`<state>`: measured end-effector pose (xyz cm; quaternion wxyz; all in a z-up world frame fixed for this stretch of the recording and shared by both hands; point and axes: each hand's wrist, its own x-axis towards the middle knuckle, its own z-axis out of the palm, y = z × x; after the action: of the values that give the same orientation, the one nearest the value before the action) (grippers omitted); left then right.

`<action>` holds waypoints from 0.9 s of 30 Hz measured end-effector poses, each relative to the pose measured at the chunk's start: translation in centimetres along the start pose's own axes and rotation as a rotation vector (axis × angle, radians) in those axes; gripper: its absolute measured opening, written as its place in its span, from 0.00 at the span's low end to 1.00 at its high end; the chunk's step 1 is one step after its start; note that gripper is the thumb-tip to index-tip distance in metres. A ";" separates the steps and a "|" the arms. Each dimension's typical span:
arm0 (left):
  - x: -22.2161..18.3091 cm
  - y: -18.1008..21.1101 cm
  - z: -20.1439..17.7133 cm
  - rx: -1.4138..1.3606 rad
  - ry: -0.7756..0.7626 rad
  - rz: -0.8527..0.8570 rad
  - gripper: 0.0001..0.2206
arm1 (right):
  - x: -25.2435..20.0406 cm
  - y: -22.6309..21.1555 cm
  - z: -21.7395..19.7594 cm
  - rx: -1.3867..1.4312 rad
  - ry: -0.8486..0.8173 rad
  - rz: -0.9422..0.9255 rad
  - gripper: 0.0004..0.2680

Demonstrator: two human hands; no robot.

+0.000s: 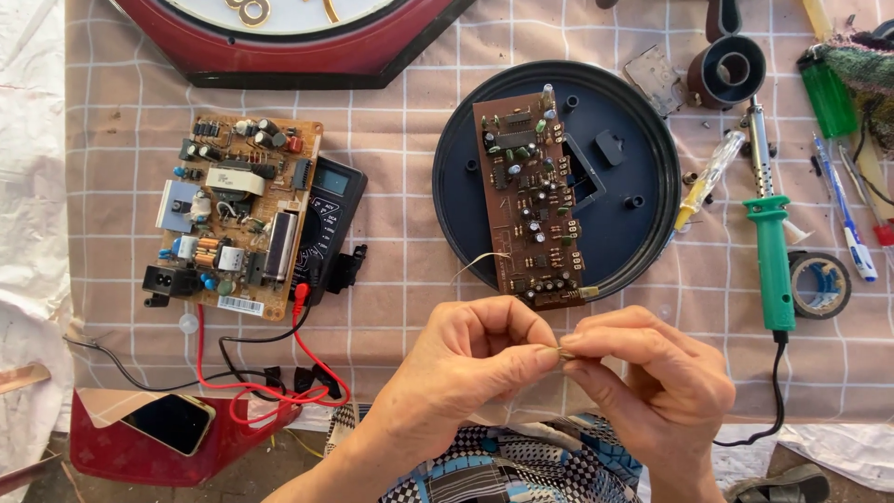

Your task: Soldering wires onto a circuit board as part of a clock or electronics repair task.

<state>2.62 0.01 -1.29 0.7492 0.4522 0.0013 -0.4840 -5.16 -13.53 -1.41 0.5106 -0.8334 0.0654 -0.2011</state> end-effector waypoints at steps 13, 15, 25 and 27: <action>-1.0 0.7 0.3 0.350 0.099 0.128 0.02 | 0.1 -1.0 0.6 0.220 -0.004 0.135 0.02; -0.9 0.8 0.2 0.459 0.136 0.182 0.02 | 0.0 -0.9 0.6 0.276 0.001 0.191 0.01; 0.0 0.5 -0.4 0.272 0.134 0.094 0.03 | 0.2 0.0 0.3 0.124 0.044 0.269 0.06; 0.1 0.4 -0.3 0.253 0.117 0.090 0.03 | 0.3 0.0 0.5 0.167 0.028 0.341 0.07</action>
<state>3.08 0.16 -1.27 0.7059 0.5700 -0.0363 -0.4190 -4.69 -13.22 -1.52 0.6037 -0.7621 0.1960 -0.1280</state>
